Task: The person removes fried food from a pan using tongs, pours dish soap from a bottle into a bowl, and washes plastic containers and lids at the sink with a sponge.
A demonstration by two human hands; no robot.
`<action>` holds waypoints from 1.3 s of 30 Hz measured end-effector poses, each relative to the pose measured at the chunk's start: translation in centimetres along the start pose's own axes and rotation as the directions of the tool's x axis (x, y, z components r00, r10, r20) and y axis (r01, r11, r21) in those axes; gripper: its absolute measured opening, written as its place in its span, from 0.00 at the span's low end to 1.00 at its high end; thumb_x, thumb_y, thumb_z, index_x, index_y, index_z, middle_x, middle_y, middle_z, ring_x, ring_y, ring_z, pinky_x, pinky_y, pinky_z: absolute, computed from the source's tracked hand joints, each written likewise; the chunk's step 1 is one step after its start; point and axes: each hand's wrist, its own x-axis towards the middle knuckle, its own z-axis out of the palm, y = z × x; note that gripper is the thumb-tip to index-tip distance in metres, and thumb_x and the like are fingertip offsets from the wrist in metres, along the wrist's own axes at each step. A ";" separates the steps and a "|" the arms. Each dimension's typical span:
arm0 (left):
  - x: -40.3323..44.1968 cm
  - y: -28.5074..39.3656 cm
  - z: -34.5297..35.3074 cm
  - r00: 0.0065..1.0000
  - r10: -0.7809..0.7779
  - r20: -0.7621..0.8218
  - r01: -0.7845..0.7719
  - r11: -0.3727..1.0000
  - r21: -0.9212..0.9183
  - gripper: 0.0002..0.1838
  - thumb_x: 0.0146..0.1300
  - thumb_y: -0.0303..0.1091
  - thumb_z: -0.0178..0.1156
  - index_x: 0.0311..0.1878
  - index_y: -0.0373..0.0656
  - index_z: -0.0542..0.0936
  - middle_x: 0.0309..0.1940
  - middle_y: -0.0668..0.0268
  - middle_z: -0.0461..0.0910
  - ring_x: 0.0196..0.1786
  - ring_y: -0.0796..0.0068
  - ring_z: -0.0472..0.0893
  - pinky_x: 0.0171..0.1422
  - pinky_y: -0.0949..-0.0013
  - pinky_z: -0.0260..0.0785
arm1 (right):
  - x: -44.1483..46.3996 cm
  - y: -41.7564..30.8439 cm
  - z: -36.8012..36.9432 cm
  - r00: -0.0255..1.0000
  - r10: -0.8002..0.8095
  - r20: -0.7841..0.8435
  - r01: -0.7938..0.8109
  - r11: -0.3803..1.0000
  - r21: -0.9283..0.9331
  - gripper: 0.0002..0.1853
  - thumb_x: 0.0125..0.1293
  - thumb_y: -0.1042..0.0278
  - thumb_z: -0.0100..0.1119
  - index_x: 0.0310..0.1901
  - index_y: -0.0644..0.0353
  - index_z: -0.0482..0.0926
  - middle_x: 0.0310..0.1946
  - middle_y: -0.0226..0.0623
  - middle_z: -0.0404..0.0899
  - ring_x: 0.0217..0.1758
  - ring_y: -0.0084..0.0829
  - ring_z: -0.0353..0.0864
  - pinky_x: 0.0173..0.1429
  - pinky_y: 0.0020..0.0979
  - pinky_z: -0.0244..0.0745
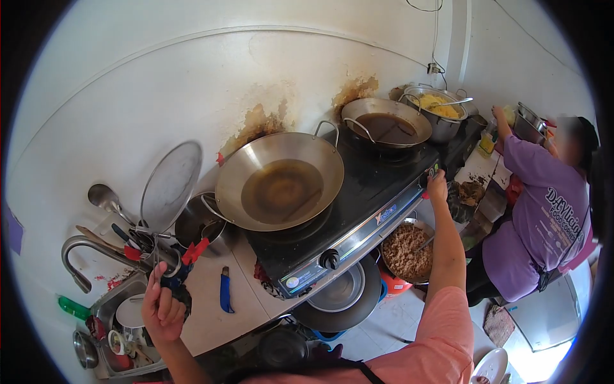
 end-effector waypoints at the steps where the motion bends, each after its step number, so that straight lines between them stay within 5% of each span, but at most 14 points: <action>1: 0.4 -0.4 1.0 1.000 -0.016 0.015 0.016 1.000 0.001 0.22 0.71 0.30 0.38 0.66 0.37 0.60 0.09 0.74 0.58 0.07 0.84 0.54 0.14 0.79 0.51 | -0.8 -0.7 -0.6 0.980 -0.023 -0.199 0.025 1.000 0.009 0.21 0.63 0.64 0.55 0.55 0.60 0.66 0.45 0.51 0.77 0.49 0.50 0.78 0.51 0.43 0.73; 4: 2.0 -2.7 3.9 0.982 -0.042 0.185 0.031 0.997 0.065 0.24 0.72 0.30 0.37 0.69 0.38 0.55 0.10 0.72 0.59 0.08 0.84 0.55 0.14 0.77 0.51 | -4.1 -4.9 -6.1 0.965 -0.057 -0.256 0.199 0.797 0.571 0.18 0.64 0.63 0.56 0.53 0.60 0.71 0.42 0.44 0.79 0.42 0.38 0.80 0.47 0.35 0.73; 6: 3.8 -6.1 6.4 0.941 -0.043 0.335 -0.005 0.990 0.141 0.22 0.71 0.32 0.39 0.66 0.36 0.59 0.10 0.72 0.60 0.08 0.84 0.55 0.15 0.77 0.51 | -11.7 -12.0 -13.8 0.953 -0.282 0.108 0.056 0.517 0.854 0.15 0.67 0.61 0.53 0.49 0.62 0.75 0.38 0.38 0.81 0.37 0.25 0.77 0.44 0.29 0.71; 8: 4.7 -10.0 9.8 0.945 -0.110 0.307 -0.014 0.927 0.375 0.18 0.70 0.33 0.41 0.60 0.37 0.63 0.11 0.72 0.61 0.10 0.84 0.57 0.16 0.77 0.51 | -18.6 -16.8 -18.4 0.768 -0.574 0.284 -0.025 0.416 0.909 0.20 0.71 0.55 0.48 0.55 0.62 0.71 0.39 0.36 0.82 0.43 0.25 0.78 0.51 0.28 0.70; 11: 5.3 -16.0 14.0 0.912 -0.260 0.316 0.054 0.842 0.536 0.13 0.69 0.32 0.44 0.54 0.40 0.65 0.16 0.70 0.65 0.14 0.85 0.61 0.17 0.78 0.52 | -24.3 -19.4 -21.8 0.306 -0.818 0.487 -0.185 0.450 0.874 0.33 0.72 0.52 0.45 0.71 0.60 0.49 0.59 0.44 0.70 0.61 0.33 0.70 0.66 0.33 0.60; 12: 5.6 -18.3 14.7 0.896 -0.268 0.354 0.042 0.845 0.534 0.12 0.69 0.32 0.45 0.53 0.41 0.65 0.18 0.69 0.67 0.15 0.84 0.62 0.17 0.78 0.52 | -25.3 -19.5 -21.0 0.291 -0.851 0.437 -0.270 0.365 0.891 0.32 0.72 0.52 0.45 0.69 0.61 0.51 0.60 0.43 0.68 0.60 0.31 0.70 0.64 0.32 0.63; 17: 7.5 -24.6 14.9 0.781 -0.304 0.546 -0.261 0.635 0.727 0.14 0.68 0.34 0.51 0.53 0.40 0.68 0.31 0.63 0.76 0.28 0.77 0.75 0.30 0.74 0.67 | -22.4 -18.4 -21.6 0.456 -0.619 0.640 -0.445 0.464 0.766 0.22 0.71 0.61 0.46 0.62 0.64 0.62 0.46 0.40 0.77 0.47 0.25 0.75 0.54 0.27 0.71; 20: 5.8 -21.5 14.3 0.760 -0.337 0.556 -0.332 0.534 0.778 0.16 0.66 0.34 0.55 0.54 0.38 0.70 0.36 0.60 0.78 0.34 0.73 0.78 0.40 0.72 0.70 | -16.7 -17.6 -22.4 0.593 -0.506 0.626 -0.365 0.524 0.769 0.18 0.68 0.63 0.48 0.57 0.58 0.70 0.33 0.28 0.75 0.28 0.16 0.72 0.27 0.21 0.71; 24: 4.2 -18.3 6.8 0.759 0.019 0.650 -0.646 0.142 0.750 0.19 0.59 0.28 0.57 0.54 0.37 0.71 0.43 0.59 0.77 0.46 0.58 0.77 0.51 0.62 0.68 | -7.1 -16.2 -21.3 0.778 -0.370 0.507 -0.208 0.610 0.765 0.17 0.68 0.65 0.49 0.56 0.59 0.73 0.24 0.25 0.66 0.12 0.15 0.62 0.12 0.21 0.60; 28: 0.6 -15.7 -2.7 0.888 0.281 0.364 -0.289 -0.276 0.917 0.19 0.58 0.29 0.56 0.54 0.35 0.70 0.49 0.54 0.74 0.59 0.49 0.66 0.65 0.54 0.56 | 2.6 -14.9 -18.1 0.919 -0.313 0.239 0.217 0.909 0.355 0.14 0.63 0.68 0.49 0.47 0.66 0.73 0.22 0.40 0.75 0.14 0.28 0.73 0.17 0.30 0.69; 31: -3.4 -15.1 -9.1 0.879 0.462 0.121 0.060 -0.358 0.932 0.24 0.59 0.31 0.56 0.58 0.33 0.66 0.55 0.52 0.71 0.66 0.47 0.60 0.69 0.52 0.50 | 6.9 -15.7 -15.9 0.939 -0.309 0.148 0.307 0.951 0.039 0.11 0.61 0.71 0.46 0.42 0.66 0.72 0.26 0.49 0.79 0.18 0.37 0.79 0.20 0.37 0.73; 34: -6.4 -15.9 -13.9 0.849 0.523 0.077 0.231 -0.498 0.836 0.27 0.60 0.32 0.55 0.61 0.32 0.63 0.56 0.52 0.69 0.68 0.45 0.57 0.70 0.50 0.49 | 10.5 -16.2 -13.0 0.920 -0.382 0.088 0.392 0.901 -0.187 0.10 0.61 0.72 0.45 0.42 0.63 0.72 0.30 0.50 0.79 0.25 0.41 0.81 0.26 0.41 0.75; 36: -7.4 -17.1 -15.4 0.860 0.500 0.101 0.216 -0.537 0.816 0.27 0.61 0.34 0.55 0.62 0.33 0.62 0.57 0.51 0.69 0.68 0.44 0.56 0.70 0.50 0.49 | 12.4 -15.7 -10.4 0.842 -0.540 -0.010 0.492 0.775 -0.398 0.10 0.63 0.69 0.44 0.42 0.62 0.72 0.33 0.53 0.80 0.33 0.47 0.83 0.36 0.45 0.77; 39: -7.4 -17.5 -15.7 0.876 0.464 0.133 0.202 -0.601 0.773 0.28 0.62 0.37 0.53 0.62 0.34 0.62 0.58 0.51 0.69 0.69 0.43 0.56 0.70 0.50 0.49 | 11.8 -17.5 -10.4 0.870 -0.482 0.103 0.481 0.783 -0.395 0.12 0.65 0.65 0.42 0.44 0.60 0.74 0.38 0.55 0.80 0.44 0.51 0.80 0.48 0.49 0.74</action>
